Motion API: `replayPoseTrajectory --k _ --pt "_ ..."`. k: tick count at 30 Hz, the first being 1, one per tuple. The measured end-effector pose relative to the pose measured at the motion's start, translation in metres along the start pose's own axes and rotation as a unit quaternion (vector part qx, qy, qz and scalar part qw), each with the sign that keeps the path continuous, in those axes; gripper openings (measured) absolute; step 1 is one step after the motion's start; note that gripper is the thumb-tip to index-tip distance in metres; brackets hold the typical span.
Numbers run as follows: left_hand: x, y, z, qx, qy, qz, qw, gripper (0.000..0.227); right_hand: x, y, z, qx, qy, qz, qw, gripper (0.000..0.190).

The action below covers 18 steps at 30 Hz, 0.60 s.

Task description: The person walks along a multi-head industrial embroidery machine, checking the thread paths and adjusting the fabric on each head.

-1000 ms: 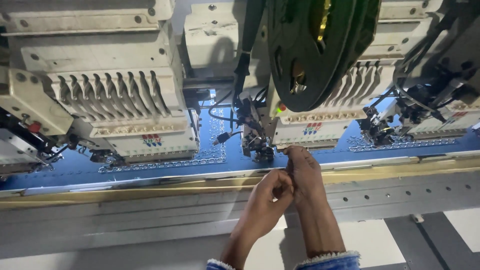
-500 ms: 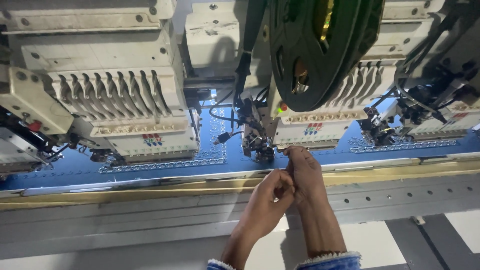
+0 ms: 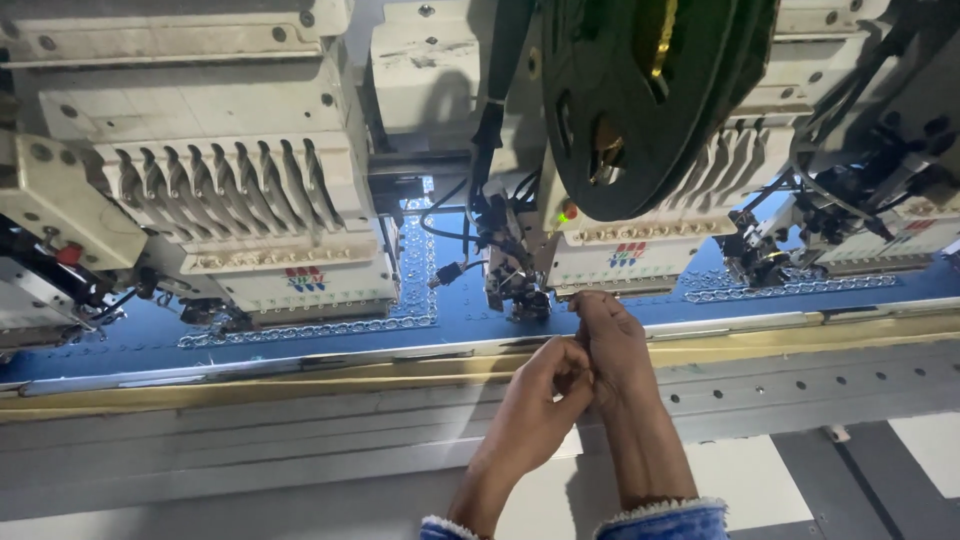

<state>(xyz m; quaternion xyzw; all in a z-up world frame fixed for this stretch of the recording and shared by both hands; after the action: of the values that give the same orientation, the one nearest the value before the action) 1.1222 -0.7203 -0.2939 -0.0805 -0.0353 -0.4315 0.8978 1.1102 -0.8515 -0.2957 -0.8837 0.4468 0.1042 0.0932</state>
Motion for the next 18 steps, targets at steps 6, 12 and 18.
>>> replayPoseTrajectory --k 6,12,18 --pt "0.001 -0.001 0.0 -0.009 -0.007 -0.003 1.0 0.01 0.001 0.001 -0.003 -0.06 0.003 0.014 0.998 0.014" --pt "0.001 -0.003 -0.001 -0.017 -0.01 -0.006 1.0 0.007 0.012 0.008 0.008 -0.016 -0.007 -0.014 1.0 0.013" --pt "0.004 0.0 -0.005 -0.028 -0.018 0.014 0.999 0.006 -0.008 0.013 -0.017 -0.058 -0.025 -0.057 0.996 0.016"
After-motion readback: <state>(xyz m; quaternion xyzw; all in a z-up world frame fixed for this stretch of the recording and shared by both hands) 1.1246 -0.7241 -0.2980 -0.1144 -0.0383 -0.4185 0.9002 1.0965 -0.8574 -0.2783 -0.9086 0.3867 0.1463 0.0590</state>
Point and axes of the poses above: each hand's wrist, its own x-axis towards the middle knuckle, its own y-axis out of the back of the hand, z = x × y, the point moved 1 cm from there along x, towards the middle knuckle, and after that the axes turned 11 degrees about -x, right-handed, at the moved point
